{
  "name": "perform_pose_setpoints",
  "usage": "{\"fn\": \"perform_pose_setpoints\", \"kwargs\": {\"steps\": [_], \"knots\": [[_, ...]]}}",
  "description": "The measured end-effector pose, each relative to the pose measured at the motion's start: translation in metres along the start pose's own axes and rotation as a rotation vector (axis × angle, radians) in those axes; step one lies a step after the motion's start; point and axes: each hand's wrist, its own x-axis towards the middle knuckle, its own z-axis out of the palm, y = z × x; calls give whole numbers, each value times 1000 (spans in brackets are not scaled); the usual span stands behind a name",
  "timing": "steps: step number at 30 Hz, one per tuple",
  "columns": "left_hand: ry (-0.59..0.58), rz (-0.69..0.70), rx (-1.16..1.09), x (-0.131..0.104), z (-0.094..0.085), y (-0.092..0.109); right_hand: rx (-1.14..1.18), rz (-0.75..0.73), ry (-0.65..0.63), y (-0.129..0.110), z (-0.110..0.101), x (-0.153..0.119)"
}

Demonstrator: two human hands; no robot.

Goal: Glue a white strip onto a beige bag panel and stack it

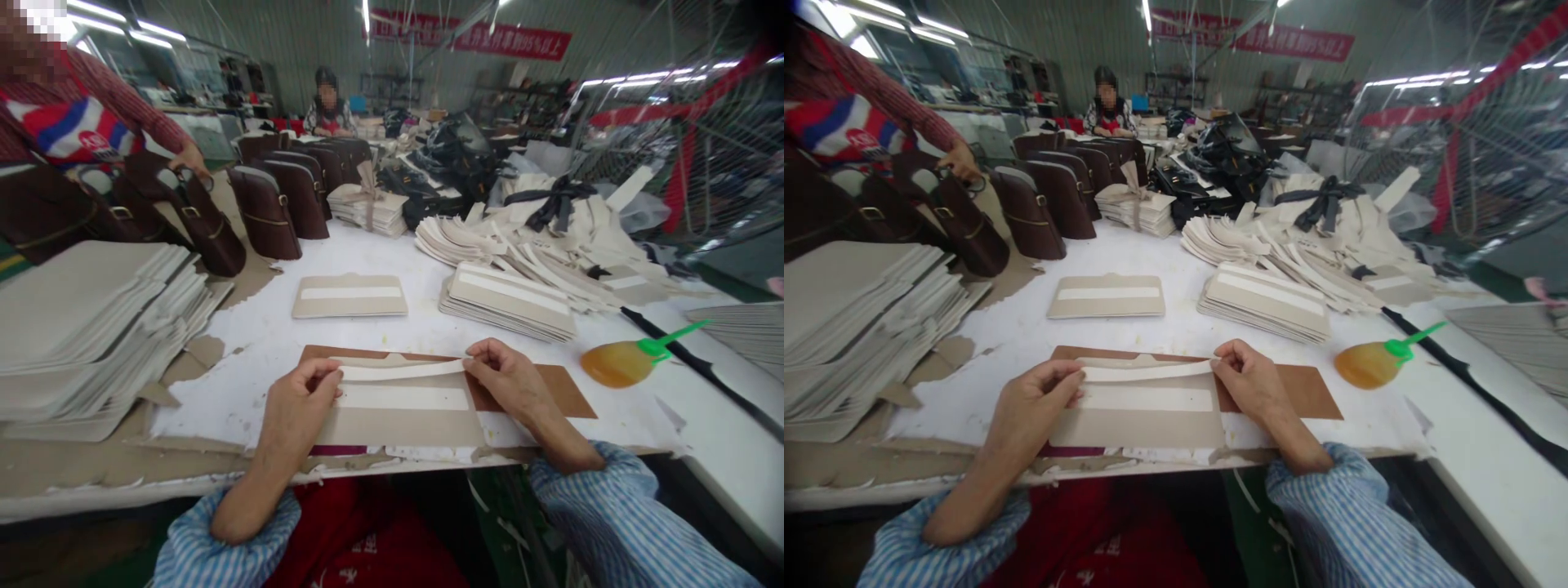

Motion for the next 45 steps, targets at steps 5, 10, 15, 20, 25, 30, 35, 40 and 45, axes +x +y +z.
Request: {"fn": "perform_pose_setpoints", "kwargs": {"steps": [5,10,15,20,25,30,35,40,45], "knots": [[93,93,186,8,3,-13,8,-27,5,9,12,-2],[107,115,261,9,9,-16,-49,-19,16,10,13,-6],[130,101,301,8,12,-11,-126,-37,55,8,13,-7],[140,79,317,7,14,-10,-207,-67,70,5,13,-8],[135,63,330,6,15,-12,-275,-75,73,6,14,-9],[147,38,330,6,14,-10,-283,-72,83,6,13,-12],[150,33,325,6,14,-11,-281,-83,72,7,13,-14],[156,19,340,6,15,-11,-295,-120,75,9,13,-15],[138,49,356,7,15,-11,-320,-126,99,10,15,-14]]}}
